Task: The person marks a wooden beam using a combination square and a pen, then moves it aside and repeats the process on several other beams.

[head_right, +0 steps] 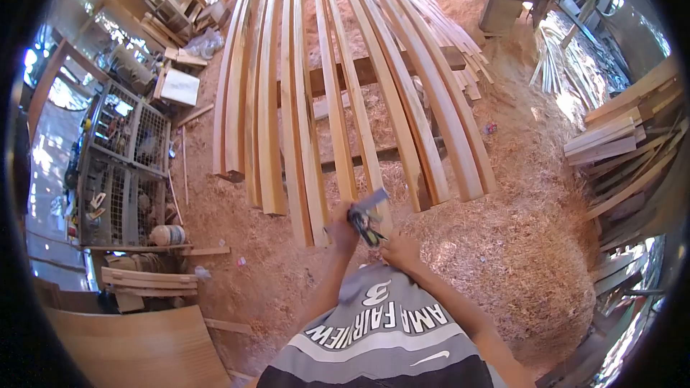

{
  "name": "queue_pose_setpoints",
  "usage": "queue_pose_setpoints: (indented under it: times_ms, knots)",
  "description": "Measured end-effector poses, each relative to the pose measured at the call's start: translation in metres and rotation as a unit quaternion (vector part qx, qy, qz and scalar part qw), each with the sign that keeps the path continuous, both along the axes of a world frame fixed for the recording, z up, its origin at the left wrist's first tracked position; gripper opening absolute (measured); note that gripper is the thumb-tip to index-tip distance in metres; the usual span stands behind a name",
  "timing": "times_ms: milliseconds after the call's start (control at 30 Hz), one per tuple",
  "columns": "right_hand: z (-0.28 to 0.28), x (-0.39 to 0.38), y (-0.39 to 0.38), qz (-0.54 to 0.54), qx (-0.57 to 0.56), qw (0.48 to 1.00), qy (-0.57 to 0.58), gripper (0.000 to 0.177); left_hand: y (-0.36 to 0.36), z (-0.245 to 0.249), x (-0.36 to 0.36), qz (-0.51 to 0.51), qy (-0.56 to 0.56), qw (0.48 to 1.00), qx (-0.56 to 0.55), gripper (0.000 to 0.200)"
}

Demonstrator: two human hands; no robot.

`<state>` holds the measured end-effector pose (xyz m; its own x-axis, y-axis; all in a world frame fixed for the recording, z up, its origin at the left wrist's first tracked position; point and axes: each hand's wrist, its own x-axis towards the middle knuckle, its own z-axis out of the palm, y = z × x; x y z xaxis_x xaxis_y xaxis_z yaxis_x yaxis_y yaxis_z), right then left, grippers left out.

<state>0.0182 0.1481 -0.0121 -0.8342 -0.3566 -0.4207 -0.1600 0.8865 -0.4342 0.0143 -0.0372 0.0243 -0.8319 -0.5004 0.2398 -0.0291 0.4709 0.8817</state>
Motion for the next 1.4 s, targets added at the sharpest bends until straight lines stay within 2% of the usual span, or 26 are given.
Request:
queue_pose_setpoints:
  times_ms: [67,100,167,267,333,433,633,700,767,833,867,933,1033,1167,1233,1300,1333,1367,1400]
  knots:
    - [-0.002,-0.004,0.004,0.030,0.006,1.000,0.001,0.056,-0.005,-0.001,-0.034,0.050,0.058,0.991,-0.112,0.013]
    - [-0.008,-0.002,0.006,0.040,0.004,0.999,-0.005,0.059,-0.006,-0.007,-0.044,0.061,0.063,0.990,-0.108,0.013]
    - [-0.011,-0.005,0.006,0.053,0.003,0.999,-0.002,0.061,-0.013,-0.029,-0.070,0.134,0.004,0.971,-0.198,0.013]
    - [-0.006,-0.003,0.005,0.045,0.035,0.998,-0.028,0.062,-0.013,-0.045,-0.081,0.158,-0.053,0.971,-0.174,0.016]
    - [0.003,-0.004,0.006,0.035,-0.022,0.999,-0.003,0.063,-0.009,-0.034,-0.080,0.162,-0.104,0.968,-0.162,0.020]
    - [0.003,-0.008,0.006,0.058,-0.022,0.997,-0.052,0.067,-0.013,-0.045,-0.081,0.165,-0.057,0.970,-0.167,0.018]
    - [-0.027,-0.001,0.009,0.049,-0.043,0.998,-0.019,0.068,-0.010,-0.058,-0.085,0.186,-0.093,0.964,-0.166,0.017]
    - [-0.008,-0.001,0.009,0.048,-0.052,0.997,-0.033,0.066,-0.007,-0.054,-0.086,0.197,-0.093,0.963,-0.160,0.020]
    - [0.011,-0.012,0.002,0.053,-0.066,0.996,-0.027,0.065,-0.003,-0.050,-0.089,0.196,-0.080,0.954,-0.214,0.023]
    - [0.010,-0.013,0.005,0.100,-0.051,0.993,-0.023,0.063,-0.003,-0.077,-0.091,0.199,-0.122,0.952,-0.199,0.024]
    - [0.002,-0.016,0.008,0.118,-0.047,0.992,-0.013,0.062,0.001,-0.080,-0.094,0.209,-0.103,0.952,-0.200,0.024]
    - [-0.024,-0.009,0.005,0.069,-0.021,0.997,-0.040,0.063,0.003,-0.080,-0.095,0.185,-0.145,0.961,-0.148,0.026]
    - [-0.013,-0.003,0.003,0.018,-0.030,0.999,0.009,0.066,0.005,-0.074,-0.097,0.157,-0.110,0.962,-0.193,0.026]
    - [0.002,0.000,-0.003,0.017,0.001,1.000,0.005,0.067,0.003,-0.055,-0.085,0.118,-0.129,0.965,-0.193,0.032]
    - [0.018,0.004,-0.003,-0.038,0.010,0.999,-0.023,0.064,-0.001,-0.045,-0.075,0.091,-0.113,0.968,-0.203,0.032]
    - [-0.007,-0.002,0.005,-0.022,-0.020,0.999,-0.013,0.063,-0.002,-0.038,-0.059,0.056,0.006,0.973,-0.222,0.026]
    - [-0.018,0.000,0.008,-0.001,-0.053,0.999,0.003,0.062,-0.005,-0.041,-0.052,0.039,-0.024,0.971,-0.236,0.032]
    - [-0.013,0.001,0.006,-0.025,-0.056,0.998,-0.009,0.060,-0.006,-0.040,-0.043,0.029,-0.034,0.970,-0.240,0.032]
    - [-0.006,-0.001,0.002,-0.049,-0.059,0.997,-0.022,0.058,-0.005,-0.036,-0.035,-0.002,-0.004,0.979,-0.204,0.030]
